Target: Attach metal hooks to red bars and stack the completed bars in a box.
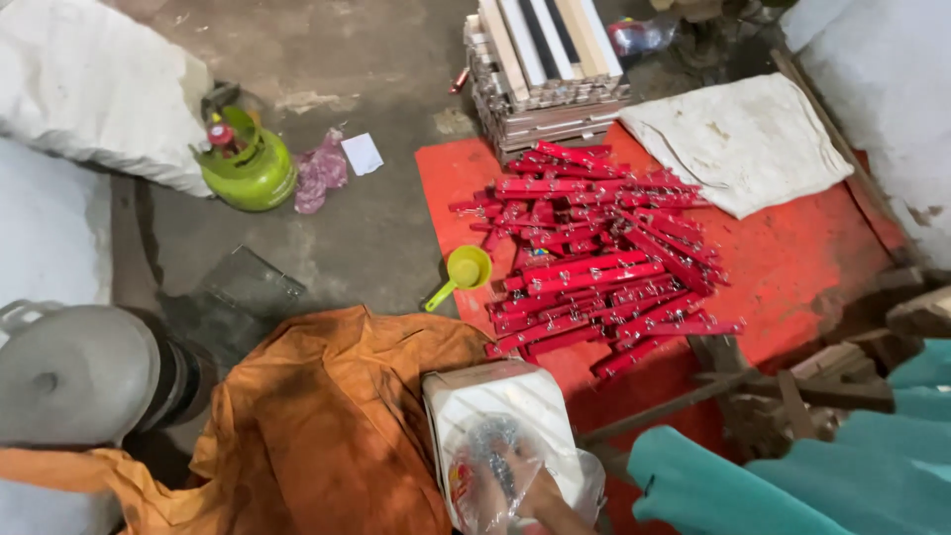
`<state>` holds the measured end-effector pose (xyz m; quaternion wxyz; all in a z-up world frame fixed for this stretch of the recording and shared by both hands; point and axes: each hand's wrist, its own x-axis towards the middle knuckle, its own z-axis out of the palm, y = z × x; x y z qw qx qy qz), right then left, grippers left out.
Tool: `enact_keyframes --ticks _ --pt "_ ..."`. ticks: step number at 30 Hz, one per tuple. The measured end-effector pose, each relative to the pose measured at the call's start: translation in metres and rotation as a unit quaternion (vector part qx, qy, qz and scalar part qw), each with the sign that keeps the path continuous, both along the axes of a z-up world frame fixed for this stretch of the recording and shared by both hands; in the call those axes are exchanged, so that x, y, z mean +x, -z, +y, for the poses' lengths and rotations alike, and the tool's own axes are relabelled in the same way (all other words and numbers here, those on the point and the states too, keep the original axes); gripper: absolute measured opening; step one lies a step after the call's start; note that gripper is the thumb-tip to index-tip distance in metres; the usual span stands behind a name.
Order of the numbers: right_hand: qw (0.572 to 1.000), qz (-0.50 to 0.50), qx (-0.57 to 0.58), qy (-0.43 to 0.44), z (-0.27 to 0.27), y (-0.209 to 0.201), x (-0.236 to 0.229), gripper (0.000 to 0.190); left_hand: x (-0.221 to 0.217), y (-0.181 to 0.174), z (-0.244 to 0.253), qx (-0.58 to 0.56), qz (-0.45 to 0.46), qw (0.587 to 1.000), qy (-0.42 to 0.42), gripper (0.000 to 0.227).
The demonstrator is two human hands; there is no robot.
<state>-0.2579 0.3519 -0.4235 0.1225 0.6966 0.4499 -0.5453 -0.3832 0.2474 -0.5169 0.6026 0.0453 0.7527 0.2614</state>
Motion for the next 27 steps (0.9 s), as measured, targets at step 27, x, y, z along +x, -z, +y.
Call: enact_keyframes --ticks 27 --pt "0.974 0.04 0.225 -0.009 -0.021 -0.106 0.014 0.079 0.051 -0.238 0.079 0.048 -0.125 0.963 -0.235 0.054"
